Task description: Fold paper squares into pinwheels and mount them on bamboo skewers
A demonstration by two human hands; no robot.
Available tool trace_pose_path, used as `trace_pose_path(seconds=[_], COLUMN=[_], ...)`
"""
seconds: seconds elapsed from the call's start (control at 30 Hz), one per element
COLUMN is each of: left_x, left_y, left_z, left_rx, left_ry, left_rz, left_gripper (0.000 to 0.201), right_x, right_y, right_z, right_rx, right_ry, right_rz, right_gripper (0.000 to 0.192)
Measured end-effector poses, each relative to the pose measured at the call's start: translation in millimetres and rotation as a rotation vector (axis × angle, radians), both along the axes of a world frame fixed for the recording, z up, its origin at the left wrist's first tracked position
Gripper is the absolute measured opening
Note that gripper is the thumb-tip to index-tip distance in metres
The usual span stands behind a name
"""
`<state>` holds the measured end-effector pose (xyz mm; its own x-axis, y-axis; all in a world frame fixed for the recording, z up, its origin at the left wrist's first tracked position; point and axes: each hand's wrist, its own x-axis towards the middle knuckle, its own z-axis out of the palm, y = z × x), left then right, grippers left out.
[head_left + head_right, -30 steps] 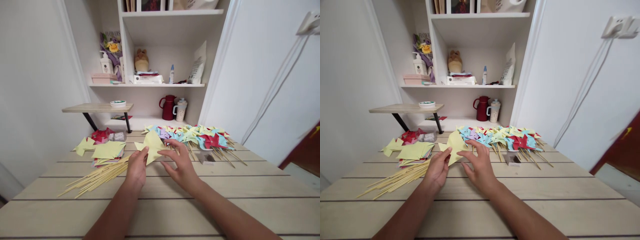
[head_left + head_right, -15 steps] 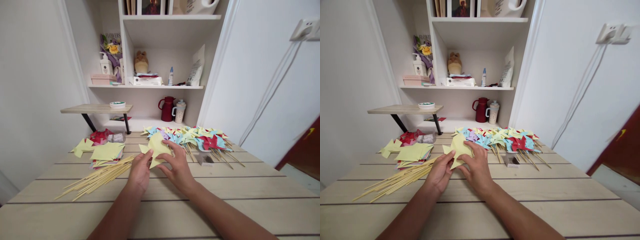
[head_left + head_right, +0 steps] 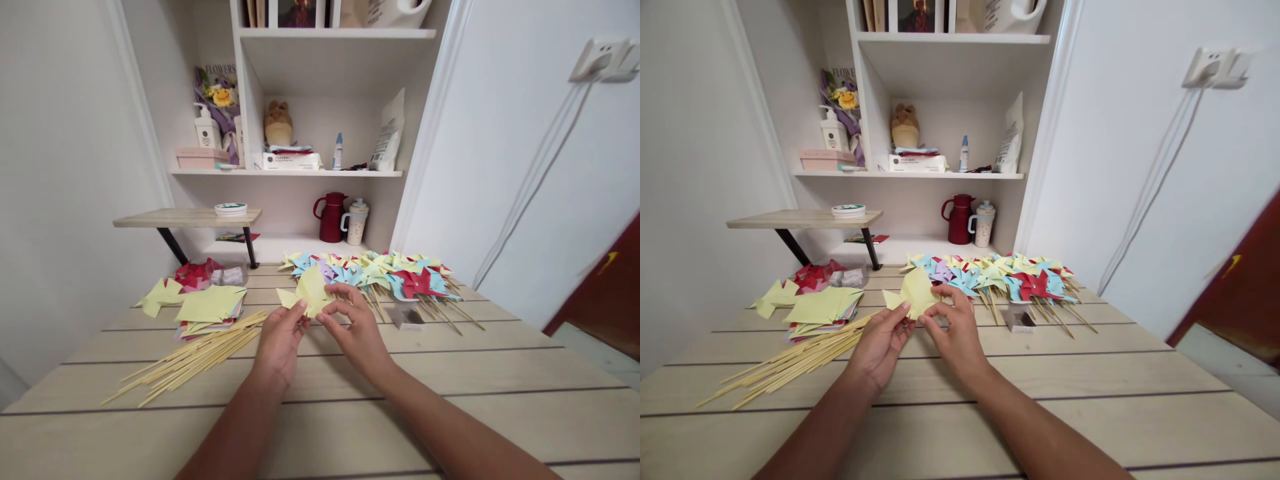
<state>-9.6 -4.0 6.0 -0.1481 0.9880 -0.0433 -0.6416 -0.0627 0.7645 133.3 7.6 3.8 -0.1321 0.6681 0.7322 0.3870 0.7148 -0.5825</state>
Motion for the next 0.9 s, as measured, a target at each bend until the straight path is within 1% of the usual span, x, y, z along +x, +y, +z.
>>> trace_pose_path(seconds=[0.17, 0.27, 0.4, 0.5, 0.63, 0.73, 0.9], left_x=[-1, -2, -3, -3, -5, -6, -8], left_y=[0, 0, 1, 1, 3, 5, 6], left_z=[2.9, 4.7, 4.4, 2.6, -1.0, -3.8, -3.7], left_rx=[0.0, -0.027, -0.055, -0.071, -0.096, -0.123, -0.146], left_ry=[-0.017, -0.029, -0.028, -0.002, 0.034, 0.06, 0.076], left_rz=[-0.006, -0.028, -0.063, -0.093, -0.14, -0.177, -0.195], left_gripper=[0.023, 0.021, 0.023, 0.023, 0.02, 0.021, 0.022], right_x=[8, 21, 35, 41, 44, 46, 48], right_y=[1, 5, 14, 19, 21, 22, 23], right_z=[6.2, 13.3, 19.7, 21.1, 20.5, 18.9, 18.3], right_rx=[0.016, 0.061, 0.093, 0.07, -0.008, -0.051, -0.055], right_ry=[0.028, 0.014, -0.122, -0.162, -0.198, -0.22, -0.236], right_rz=[0.076, 0.093, 0.144, 0.207, 0.283, 0.29, 0.293], right_gripper=[0.008, 0.019, 0.028, 0.031, 0.031, 0.03, 0.026])
